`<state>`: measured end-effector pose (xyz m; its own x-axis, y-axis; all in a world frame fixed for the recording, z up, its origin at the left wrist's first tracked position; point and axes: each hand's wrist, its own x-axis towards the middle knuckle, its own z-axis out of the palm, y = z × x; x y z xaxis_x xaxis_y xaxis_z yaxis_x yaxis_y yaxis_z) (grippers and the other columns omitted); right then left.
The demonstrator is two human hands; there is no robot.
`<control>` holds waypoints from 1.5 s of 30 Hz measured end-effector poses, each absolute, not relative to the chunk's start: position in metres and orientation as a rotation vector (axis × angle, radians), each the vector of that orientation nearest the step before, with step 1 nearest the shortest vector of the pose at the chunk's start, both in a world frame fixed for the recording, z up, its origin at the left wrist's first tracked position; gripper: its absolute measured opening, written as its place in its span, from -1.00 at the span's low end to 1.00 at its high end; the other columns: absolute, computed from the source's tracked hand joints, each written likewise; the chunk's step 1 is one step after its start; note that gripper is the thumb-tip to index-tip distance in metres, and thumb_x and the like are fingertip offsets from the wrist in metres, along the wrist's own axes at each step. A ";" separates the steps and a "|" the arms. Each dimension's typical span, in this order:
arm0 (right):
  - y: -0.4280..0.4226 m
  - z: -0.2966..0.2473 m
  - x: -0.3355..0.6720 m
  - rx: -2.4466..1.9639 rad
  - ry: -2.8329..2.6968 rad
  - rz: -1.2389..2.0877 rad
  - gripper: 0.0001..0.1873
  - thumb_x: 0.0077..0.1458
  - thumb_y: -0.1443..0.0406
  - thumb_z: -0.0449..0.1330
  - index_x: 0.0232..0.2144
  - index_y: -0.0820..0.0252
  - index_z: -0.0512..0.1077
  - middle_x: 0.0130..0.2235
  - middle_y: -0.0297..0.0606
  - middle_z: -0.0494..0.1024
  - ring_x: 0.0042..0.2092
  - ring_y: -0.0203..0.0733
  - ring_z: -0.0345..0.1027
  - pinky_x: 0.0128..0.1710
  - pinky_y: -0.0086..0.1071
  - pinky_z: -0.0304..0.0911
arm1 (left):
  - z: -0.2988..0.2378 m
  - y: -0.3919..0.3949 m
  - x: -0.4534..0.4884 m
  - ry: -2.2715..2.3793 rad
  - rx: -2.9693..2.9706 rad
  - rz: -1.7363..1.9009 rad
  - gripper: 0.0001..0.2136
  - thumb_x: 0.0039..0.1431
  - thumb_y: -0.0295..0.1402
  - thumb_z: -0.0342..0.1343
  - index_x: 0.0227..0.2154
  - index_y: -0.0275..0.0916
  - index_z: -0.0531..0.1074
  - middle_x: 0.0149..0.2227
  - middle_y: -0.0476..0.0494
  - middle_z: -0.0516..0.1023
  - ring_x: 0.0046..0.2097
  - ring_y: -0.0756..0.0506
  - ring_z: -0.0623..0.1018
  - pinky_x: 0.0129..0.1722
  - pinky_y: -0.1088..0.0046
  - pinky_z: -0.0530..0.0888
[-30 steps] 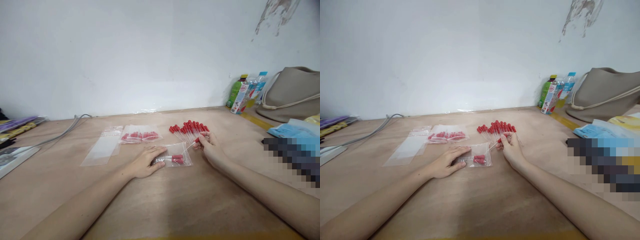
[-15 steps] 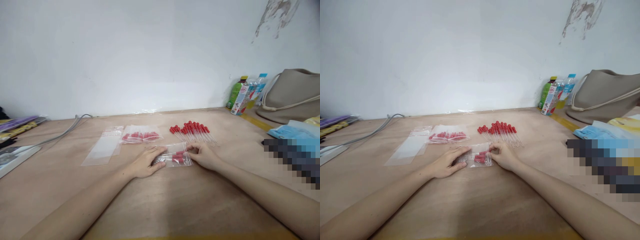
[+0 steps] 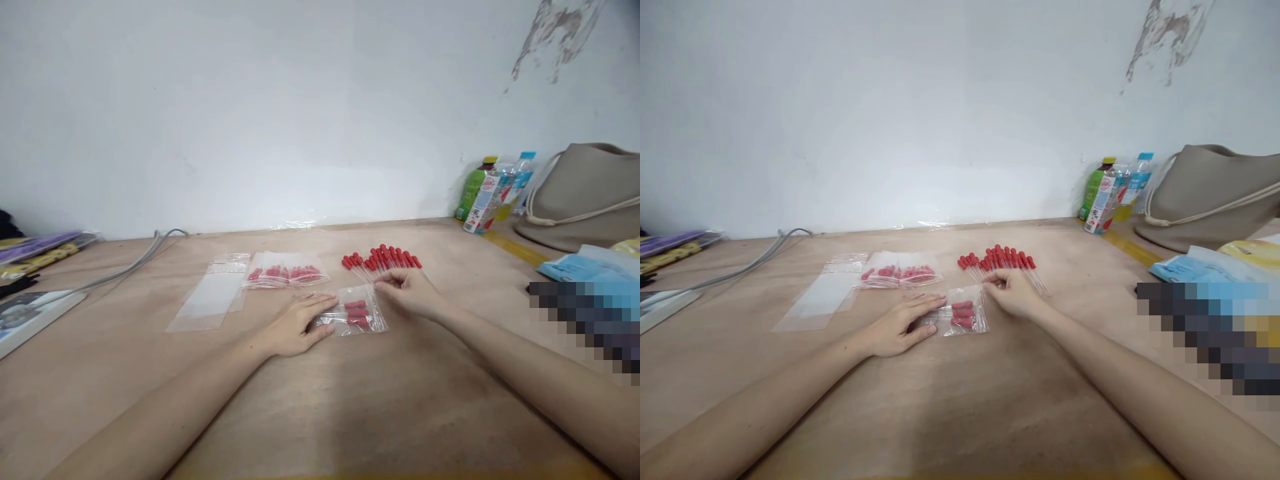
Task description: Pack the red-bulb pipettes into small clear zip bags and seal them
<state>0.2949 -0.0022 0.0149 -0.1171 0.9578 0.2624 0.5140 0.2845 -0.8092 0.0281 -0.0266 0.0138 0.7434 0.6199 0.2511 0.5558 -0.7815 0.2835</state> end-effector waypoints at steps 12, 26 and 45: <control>0.085 0.028 0.303 -1.915 -1.762 -0.073 -0.64 0.01 0.13 0.06 -0.29 0.22 0.52 -0.18 -0.01 0.45 -0.19 -0.03 0.36 -0.24 -0.26 0.21 | 0.010 -0.024 0.029 0.961 2.699 0.506 -0.55 0.20 -0.17 -0.03 0.12 -0.23 0.22 0.15 -0.20 0.25 0.18 -0.14 0.25 0.17 0.17 0.17; 0.033 0.027 0.321 -1.325 -1.205 0.569 -0.80 0.09 0.14 0.02 -0.37 0.16 0.17 -0.49 -0.30 0.48 -0.59 -0.33 0.28 -0.57 -0.44 0.19 | 0.009 -0.025 0.028 1.001 2.738 0.424 -0.55 0.25 -0.14 -0.13 0.15 -0.16 0.15 0.19 -0.16 0.19 0.21 -0.16 0.18 0.18 0.14 0.12; -0.011 -0.007 0.286 -1.176 -1.694 0.689 -0.84 -0.15 0.21 0.22 -0.46 0.15 0.45 -0.50 -0.34 0.47 -0.48 -0.28 0.28 -0.47 -0.39 0.23 | 0.015 -0.029 0.027 0.995 2.753 0.463 -0.53 0.25 -0.18 -0.11 0.18 -0.17 0.08 0.19 -0.17 0.20 0.19 -0.17 0.21 0.16 0.16 0.18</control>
<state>0.2863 -0.0107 -0.0075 -0.1089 0.9214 0.3730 0.3998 0.3842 -0.8322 0.0270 -0.0290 0.0148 0.7278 0.6465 0.2288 0.5914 -0.7605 0.2680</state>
